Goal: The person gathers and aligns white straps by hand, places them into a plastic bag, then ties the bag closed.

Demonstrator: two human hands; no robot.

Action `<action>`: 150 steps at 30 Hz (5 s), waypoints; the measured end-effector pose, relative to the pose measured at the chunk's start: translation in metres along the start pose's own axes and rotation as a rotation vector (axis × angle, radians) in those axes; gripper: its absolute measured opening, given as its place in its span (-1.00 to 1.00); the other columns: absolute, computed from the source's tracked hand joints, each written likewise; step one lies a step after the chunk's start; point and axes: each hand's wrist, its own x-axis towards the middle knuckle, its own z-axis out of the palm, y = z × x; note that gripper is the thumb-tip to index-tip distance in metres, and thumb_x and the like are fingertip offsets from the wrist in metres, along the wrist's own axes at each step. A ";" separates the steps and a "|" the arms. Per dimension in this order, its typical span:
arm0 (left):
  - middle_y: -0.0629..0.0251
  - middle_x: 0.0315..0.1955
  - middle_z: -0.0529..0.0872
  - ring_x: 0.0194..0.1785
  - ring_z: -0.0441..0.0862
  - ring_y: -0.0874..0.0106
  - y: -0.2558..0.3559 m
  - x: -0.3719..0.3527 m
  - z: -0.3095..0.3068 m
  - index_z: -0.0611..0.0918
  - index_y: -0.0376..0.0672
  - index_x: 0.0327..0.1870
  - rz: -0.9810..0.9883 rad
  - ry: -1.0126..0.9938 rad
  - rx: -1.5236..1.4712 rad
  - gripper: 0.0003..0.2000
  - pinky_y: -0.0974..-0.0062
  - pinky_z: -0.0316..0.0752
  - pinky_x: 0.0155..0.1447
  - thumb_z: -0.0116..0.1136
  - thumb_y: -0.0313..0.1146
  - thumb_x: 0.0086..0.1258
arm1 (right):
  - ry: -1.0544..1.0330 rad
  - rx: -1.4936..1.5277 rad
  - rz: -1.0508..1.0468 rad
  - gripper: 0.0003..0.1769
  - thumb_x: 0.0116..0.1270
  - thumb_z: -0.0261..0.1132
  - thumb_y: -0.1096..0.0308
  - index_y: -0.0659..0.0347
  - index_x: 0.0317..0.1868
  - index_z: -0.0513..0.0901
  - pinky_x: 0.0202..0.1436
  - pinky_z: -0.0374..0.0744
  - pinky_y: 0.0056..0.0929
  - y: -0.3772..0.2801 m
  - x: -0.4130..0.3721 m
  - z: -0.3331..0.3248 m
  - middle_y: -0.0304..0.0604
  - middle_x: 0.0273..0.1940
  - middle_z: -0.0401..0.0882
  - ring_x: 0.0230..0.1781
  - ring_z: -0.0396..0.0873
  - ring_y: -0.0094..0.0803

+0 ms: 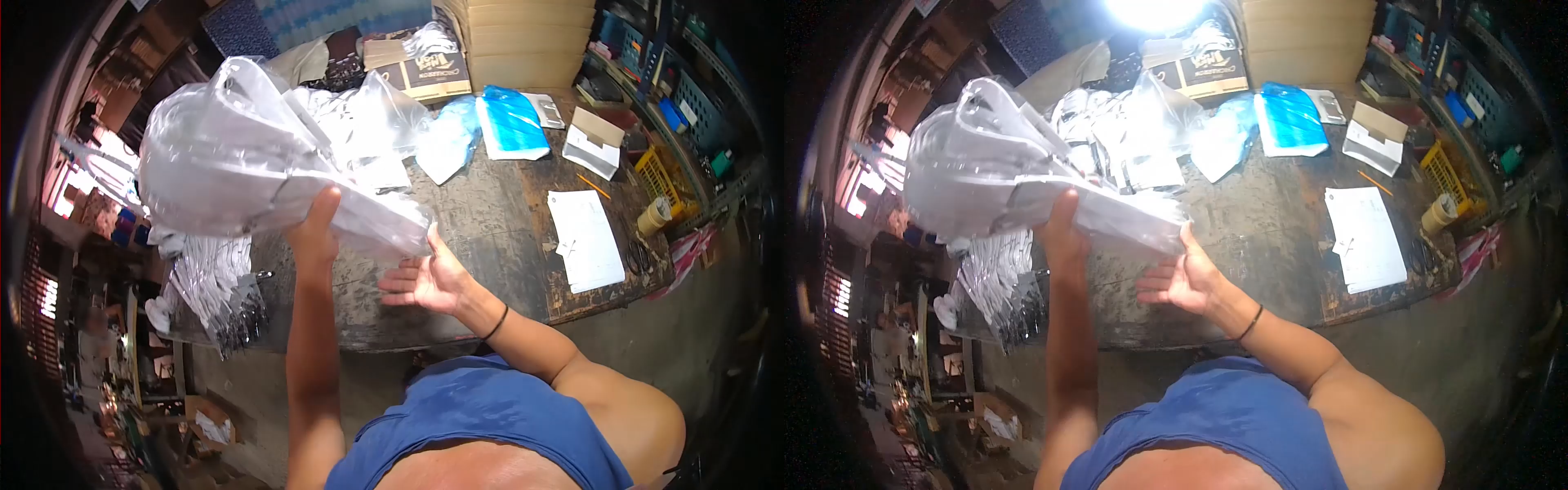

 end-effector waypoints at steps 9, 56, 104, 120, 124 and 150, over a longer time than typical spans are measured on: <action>0.18 -0.05 0.59 0.03 0.56 0.34 -0.022 -0.073 -0.029 0.48 -0.27 0.06 0.092 -0.401 0.075 -0.60 0.29 0.47 0.18 0.25 -0.41 0.18 | -0.318 0.202 -0.416 0.04 0.17 -0.23 -0.57 0.11 0.40 0.16 0.28 0.24 0.39 -0.023 0.020 0.008 0.03 0.35 0.23 0.35 0.19 0.12; 0.22 -0.15 0.69 -0.07 0.63 0.42 0.009 -0.089 0.030 0.56 -0.35 0.05 -0.558 -0.371 0.364 -0.57 0.44 0.54 0.02 0.33 -0.55 0.10 | -0.610 -0.098 -0.451 -0.25 0.35 0.20 -0.05 0.31 0.35 0.24 0.24 0.50 -0.24 -0.022 0.031 -0.049 0.00 0.23 0.41 0.19 0.47 -0.23; 0.17 0.09 0.49 0.16 0.47 0.34 -0.097 -0.101 0.094 0.19 -0.25 0.33 -0.371 -0.229 0.250 -0.23 0.35 0.39 0.24 0.36 -0.31 0.12 | -0.327 -0.418 -0.396 -0.01 0.16 0.37 -0.16 0.26 0.40 0.16 0.31 0.40 -0.27 -0.095 -0.022 -0.108 -0.08 0.29 0.29 0.27 0.33 -0.29; 0.22 0.06 0.45 0.12 0.42 0.38 -0.134 -0.054 0.038 0.23 -0.26 0.28 -0.440 -0.325 0.007 -0.22 0.37 0.37 0.20 0.33 -0.18 0.05 | -0.092 -0.433 -0.548 0.10 0.17 -0.15 -0.54 0.34 0.35 0.26 0.28 0.42 -0.34 -0.096 0.014 -0.058 -0.04 0.22 0.40 0.22 0.40 -0.33; 0.22 0.08 0.44 0.13 0.41 0.38 -0.154 -0.063 0.022 0.21 -0.27 0.30 -0.455 -0.237 -0.115 -0.22 0.36 0.36 0.22 0.32 -0.19 0.06 | 0.096 -0.733 -0.563 0.05 0.22 -0.19 -0.51 0.36 0.30 0.30 0.22 0.44 -0.43 -0.104 0.017 -0.047 -0.06 0.16 0.45 0.18 0.41 -0.41; 0.21 0.08 0.46 0.12 0.45 0.39 -0.168 -0.033 -0.009 0.22 -0.30 0.31 -0.459 -0.173 -0.326 -0.24 0.38 0.37 0.22 0.35 -0.22 0.13 | 0.351 -1.165 -0.648 -0.18 0.38 0.00 -0.27 0.31 0.33 0.27 0.24 0.35 -0.39 -0.114 0.051 0.022 -0.08 0.13 0.46 0.15 0.40 -0.39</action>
